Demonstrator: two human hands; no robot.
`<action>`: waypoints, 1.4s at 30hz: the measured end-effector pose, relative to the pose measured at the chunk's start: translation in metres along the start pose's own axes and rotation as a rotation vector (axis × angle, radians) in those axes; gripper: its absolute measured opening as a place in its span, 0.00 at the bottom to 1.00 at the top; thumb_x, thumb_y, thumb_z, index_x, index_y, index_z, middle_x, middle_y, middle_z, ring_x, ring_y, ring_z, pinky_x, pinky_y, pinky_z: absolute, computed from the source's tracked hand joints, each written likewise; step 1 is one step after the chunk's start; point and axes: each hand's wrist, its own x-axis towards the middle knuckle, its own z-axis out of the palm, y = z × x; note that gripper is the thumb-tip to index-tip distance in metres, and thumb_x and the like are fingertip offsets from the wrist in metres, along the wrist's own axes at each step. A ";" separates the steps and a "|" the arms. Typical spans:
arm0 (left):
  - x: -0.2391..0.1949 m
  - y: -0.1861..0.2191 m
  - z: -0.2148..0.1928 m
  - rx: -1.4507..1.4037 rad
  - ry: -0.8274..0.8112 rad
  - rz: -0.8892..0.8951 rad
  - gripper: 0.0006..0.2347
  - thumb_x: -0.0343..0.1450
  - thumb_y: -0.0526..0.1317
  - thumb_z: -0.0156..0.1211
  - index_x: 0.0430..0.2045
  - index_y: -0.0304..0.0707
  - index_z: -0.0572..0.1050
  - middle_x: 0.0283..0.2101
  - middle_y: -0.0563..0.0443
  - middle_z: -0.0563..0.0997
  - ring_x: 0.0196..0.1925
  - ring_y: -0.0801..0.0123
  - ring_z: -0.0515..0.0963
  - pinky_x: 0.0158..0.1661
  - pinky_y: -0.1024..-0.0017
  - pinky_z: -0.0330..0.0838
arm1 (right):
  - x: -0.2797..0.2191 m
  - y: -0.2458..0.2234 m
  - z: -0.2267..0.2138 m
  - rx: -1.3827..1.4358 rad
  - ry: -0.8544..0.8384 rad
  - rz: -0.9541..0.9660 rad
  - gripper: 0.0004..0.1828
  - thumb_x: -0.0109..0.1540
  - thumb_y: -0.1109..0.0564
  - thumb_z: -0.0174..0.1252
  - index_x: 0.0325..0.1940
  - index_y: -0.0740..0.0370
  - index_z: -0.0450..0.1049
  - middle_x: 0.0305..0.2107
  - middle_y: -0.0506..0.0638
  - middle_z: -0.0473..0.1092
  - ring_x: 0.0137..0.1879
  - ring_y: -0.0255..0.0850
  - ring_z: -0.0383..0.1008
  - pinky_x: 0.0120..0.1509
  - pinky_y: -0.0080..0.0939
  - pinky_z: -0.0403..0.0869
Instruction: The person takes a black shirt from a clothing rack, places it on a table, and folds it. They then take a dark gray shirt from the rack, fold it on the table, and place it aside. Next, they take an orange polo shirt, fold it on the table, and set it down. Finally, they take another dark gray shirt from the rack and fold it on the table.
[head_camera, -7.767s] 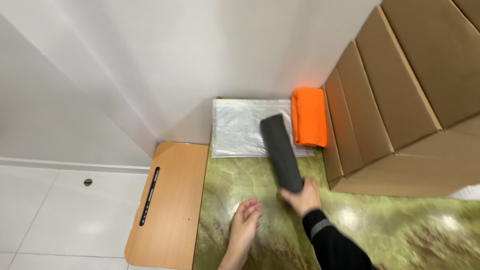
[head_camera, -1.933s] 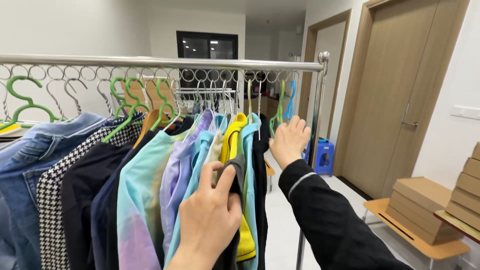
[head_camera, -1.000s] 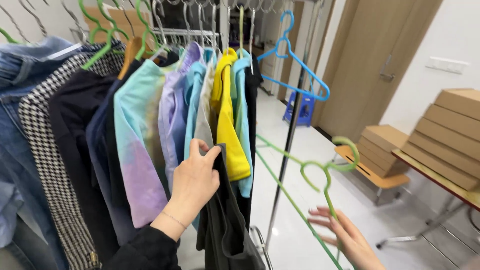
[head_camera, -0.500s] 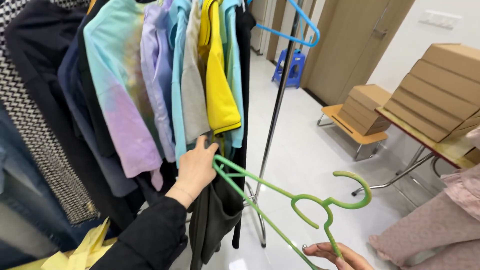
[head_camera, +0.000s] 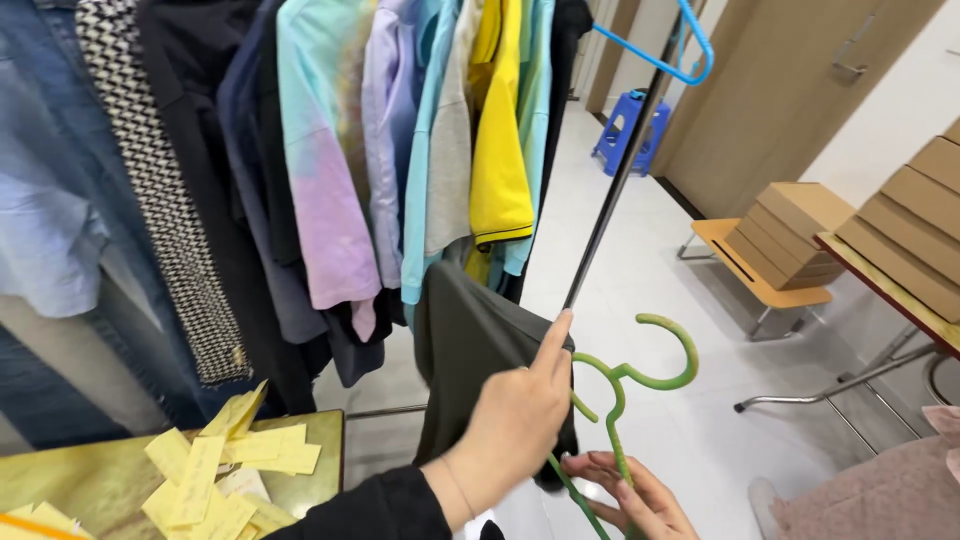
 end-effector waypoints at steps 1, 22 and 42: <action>-0.002 0.005 -0.008 -0.070 -0.047 -0.034 0.21 0.53 0.29 0.65 0.40 0.32 0.70 0.76 0.26 0.55 0.07 0.64 0.73 0.10 0.69 0.62 | 0.001 -0.002 0.009 0.038 -0.027 -0.091 0.24 0.66 0.54 0.52 0.61 0.69 0.78 0.57 0.71 0.82 0.68 0.61 0.80 0.66 0.68 0.79; 0.019 -0.076 -0.072 -0.358 0.047 0.359 0.13 0.77 0.50 0.58 0.29 0.44 0.72 0.25 0.59 0.79 0.26 0.63 0.81 0.21 0.64 0.65 | -0.018 0.034 -0.067 -0.296 -0.417 -0.137 0.44 0.66 0.28 0.33 0.63 0.60 0.79 0.59 0.61 0.70 0.63 0.49 0.73 0.62 0.45 0.69; -0.018 -0.057 -0.018 -0.318 0.301 0.210 0.08 0.76 0.44 0.61 0.37 0.40 0.80 0.32 0.53 0.83 0.31 0.63 0.81 0.29 0.66 0.68 | -0.024 -0.067 -0.047 -0.780 0.470 -0.750 0.18 0.56 0.66 0.70 0.40 0.61 0.66 0.41 0.54 0.75 0.50 0.39 0.80 0.59 0.33 0.79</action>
